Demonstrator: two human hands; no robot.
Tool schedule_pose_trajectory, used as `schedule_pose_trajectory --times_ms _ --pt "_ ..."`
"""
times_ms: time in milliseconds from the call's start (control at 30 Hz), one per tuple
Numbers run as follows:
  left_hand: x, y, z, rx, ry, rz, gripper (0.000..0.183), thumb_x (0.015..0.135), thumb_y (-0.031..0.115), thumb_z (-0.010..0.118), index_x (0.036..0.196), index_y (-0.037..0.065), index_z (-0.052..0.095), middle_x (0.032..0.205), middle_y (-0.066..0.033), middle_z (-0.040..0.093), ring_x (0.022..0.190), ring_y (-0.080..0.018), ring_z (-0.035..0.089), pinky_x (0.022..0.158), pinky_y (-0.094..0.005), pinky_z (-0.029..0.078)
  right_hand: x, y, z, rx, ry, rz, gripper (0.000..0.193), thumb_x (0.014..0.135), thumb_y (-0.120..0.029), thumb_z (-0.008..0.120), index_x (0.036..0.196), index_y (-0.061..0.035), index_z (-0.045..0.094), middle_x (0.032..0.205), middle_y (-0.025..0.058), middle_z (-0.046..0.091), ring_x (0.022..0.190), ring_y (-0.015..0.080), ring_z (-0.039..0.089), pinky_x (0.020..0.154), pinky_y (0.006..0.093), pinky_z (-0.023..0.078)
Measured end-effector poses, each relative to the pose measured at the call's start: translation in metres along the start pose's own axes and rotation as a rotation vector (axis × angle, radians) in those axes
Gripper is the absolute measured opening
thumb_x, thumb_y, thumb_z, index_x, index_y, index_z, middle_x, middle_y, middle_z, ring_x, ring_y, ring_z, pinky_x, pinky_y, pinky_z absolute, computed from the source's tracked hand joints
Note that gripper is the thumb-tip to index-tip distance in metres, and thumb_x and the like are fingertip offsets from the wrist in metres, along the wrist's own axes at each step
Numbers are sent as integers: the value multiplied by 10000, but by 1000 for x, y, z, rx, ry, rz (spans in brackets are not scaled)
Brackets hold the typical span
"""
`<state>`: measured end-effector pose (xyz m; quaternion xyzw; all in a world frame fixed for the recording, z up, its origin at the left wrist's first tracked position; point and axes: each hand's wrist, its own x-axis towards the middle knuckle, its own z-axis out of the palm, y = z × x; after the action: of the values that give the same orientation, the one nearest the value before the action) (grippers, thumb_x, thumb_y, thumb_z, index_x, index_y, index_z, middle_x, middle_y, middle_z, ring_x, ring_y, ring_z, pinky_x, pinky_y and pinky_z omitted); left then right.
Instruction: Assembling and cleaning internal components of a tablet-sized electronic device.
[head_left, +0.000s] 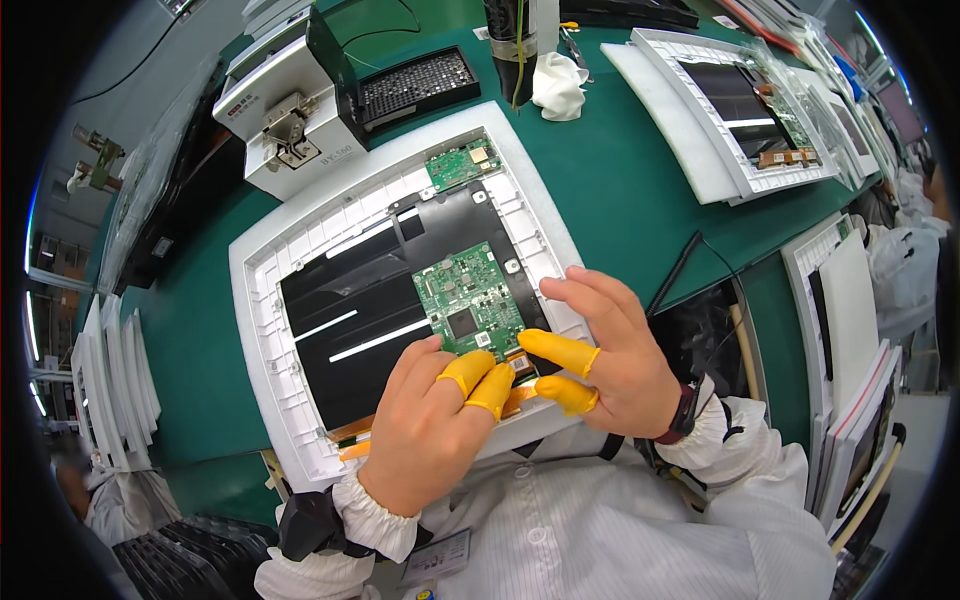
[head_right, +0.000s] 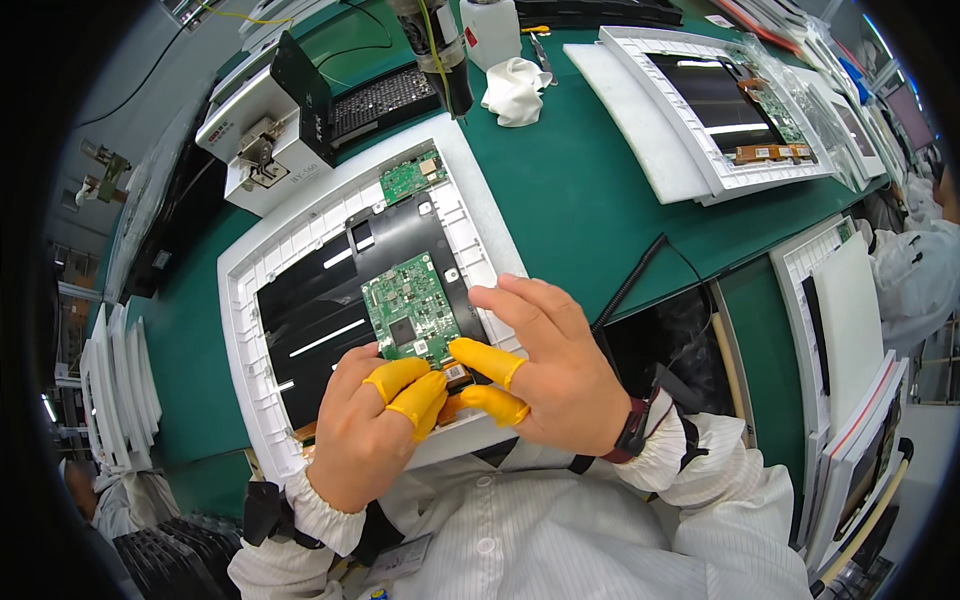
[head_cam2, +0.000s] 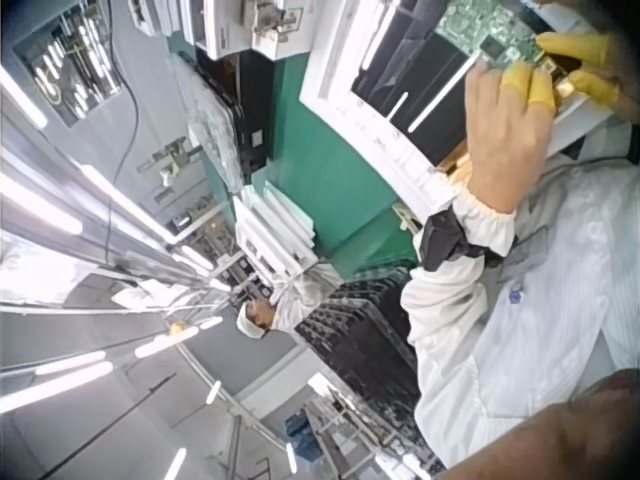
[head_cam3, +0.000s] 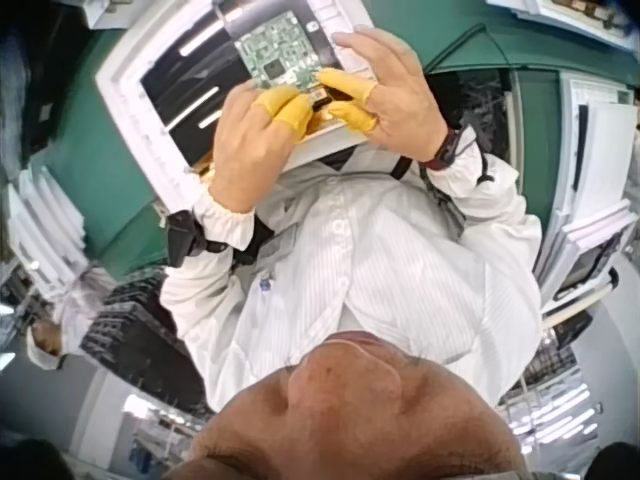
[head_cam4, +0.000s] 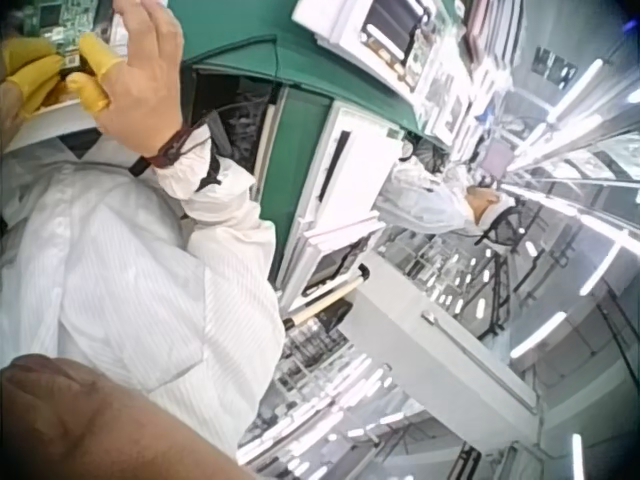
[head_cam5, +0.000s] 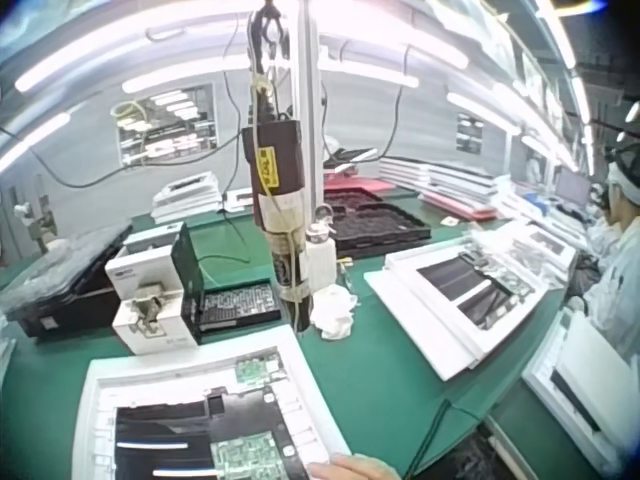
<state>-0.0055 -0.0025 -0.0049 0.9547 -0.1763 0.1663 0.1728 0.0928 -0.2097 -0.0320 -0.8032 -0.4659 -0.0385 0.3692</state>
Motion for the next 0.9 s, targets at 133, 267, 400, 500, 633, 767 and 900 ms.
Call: schedule_pose_trajectory --times_ms 133,267,400,500,633,767,900 --pt "1 3 -5 -8 -29 -42 226 749 117 731 955 28 752 1012 -113 694 936 -256 634 1007 -486 484 0 2 1 19 -19 39 502 745 -224 810 1205 -53 703 1434 147 492 1343 367 420 1122 472 346" --pt "2 6 -9 80 -126 -89 213 801 136 696 976 33 759 1087 -116 676 1005 -266 603 1085 -537 371 1 4 1 10 -33 23 550 753 -249 812 1249 -56 674 1438 153 484 1348 370 414 1121 470 345" --pt "3 12 -9 153 -145 -99 288 789 131 711 1067 92 772 1092 -88 659 1023 -247 596 1100 -551 333 1 5 3 19 -33 16 498 752 -248 810 1193 -43 704 1434 160 489 1351 374 409 1121 473 342" --pt "5 16 -9 233 -141 -87 313 783 143 699 1084 90 767 1109 -86 662 1063 -254 582 1123 -564 289 0 4 3 12 -32 12 464 752 -241 809 1161 -40 719 1432 162 491 1350 379 409 1121 475 340" --pt "6 8 -13 201 -127 -101 252 837 178 643 1042 94 766 1093 -91 668 1110 -268 575 1138 -574 256 1 4 2 2 -29 31 444 757 -224 801 1152 -39 722 1426 163 494 1347 382 409 1127 476 334" --pt "-8 -4 -25 109 -23 -305 248 801 127 722 1044 124 773 1082 -57 670 1083 -270 584 1136 -548 265 2 0 3 14 -32 35 435 758 -202 796 1158 -47 722 1419 166 497 1346 382 410 1130 476 329" --pt "-11 -5 -25 77 20 -322 219 748 136 799 966 117 784 1024 -20 681 1016 -240 600 1125 -525 282 2 -2 -2 -13 -35 -10 397 755 -183 798 1131 -69 738 1404 158 511 1342 373 416 1125 478 337"
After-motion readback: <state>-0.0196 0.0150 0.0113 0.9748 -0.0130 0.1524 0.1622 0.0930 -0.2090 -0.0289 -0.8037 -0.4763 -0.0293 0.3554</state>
